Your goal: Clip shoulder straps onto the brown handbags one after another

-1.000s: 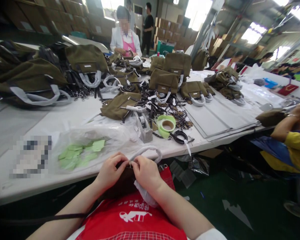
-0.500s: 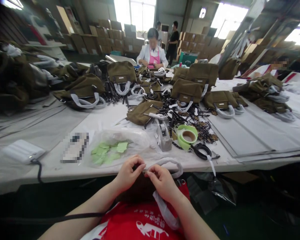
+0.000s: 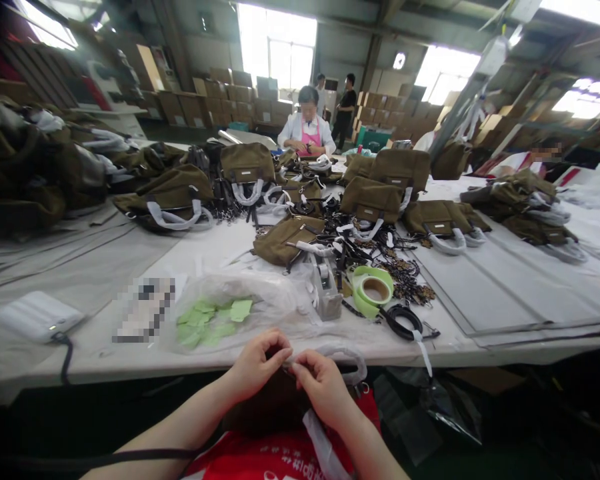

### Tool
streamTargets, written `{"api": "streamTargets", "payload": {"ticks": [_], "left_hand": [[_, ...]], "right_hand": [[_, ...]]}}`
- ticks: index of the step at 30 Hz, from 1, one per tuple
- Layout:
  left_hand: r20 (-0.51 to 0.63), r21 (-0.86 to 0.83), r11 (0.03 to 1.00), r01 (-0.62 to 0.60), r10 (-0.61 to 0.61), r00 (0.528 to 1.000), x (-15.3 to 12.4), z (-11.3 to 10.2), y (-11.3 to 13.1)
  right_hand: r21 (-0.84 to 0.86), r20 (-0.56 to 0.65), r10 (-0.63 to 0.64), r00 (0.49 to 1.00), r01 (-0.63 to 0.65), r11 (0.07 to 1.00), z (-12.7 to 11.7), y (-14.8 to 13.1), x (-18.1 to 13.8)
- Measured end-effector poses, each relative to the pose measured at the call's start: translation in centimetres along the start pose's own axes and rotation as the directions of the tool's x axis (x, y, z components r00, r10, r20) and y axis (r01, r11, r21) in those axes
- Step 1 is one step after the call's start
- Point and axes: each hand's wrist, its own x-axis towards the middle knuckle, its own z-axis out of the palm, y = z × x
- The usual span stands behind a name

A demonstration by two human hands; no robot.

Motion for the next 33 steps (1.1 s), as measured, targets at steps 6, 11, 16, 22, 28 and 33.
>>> {"api": "streamTargets", "payload": {"ticks": [6,11,16,22,28,33], "left_hand": [[-0.025,0.041,0.999,-0.032,0.033,0.999,0.9,-0.3,0.1],[-0.022,0.116,0.989,-0.094,0.098,0.995,2.5,-0.7,0.6],[-0.059,0.161,0.980,-0.119,0.130,0.990,3.5,-0.1,1.0],[-0.163,0.402,0.902,-0.160,0.242,0.957,8.2,-1.9,1.1],[-0.218,0.758,0.644,0.106,0.097,0.971,17.3,-5.7,1.0],[-0.215,0.798,0.558,0.226,-0.086,0.973,22.2,-6.0,0.4]], "right_hand": [[0.001,-0.025,0.004,1.000,-0.004,1.000,0.1,0.3,0.2],[-0.006,-0.050,0.003,0.999,-0.004,1.000,-0.2,-0.2,0.0],[0.020,-0.062,0.002,0.998,-0.001,1.000,-0.9,-0.8,-0.3],[0.065,-0.037,0.014,0.999,-0.011,0.998,-1.8,-0.3,-0.7],[0.071,-0.031,-0.001,1.000,0.004,0.997,-2.2,-0.4,-1.0],[0.055,-0.051,-0.002,0.999,0.005,0.998,-2.1,-0.9,-1.5]]}}
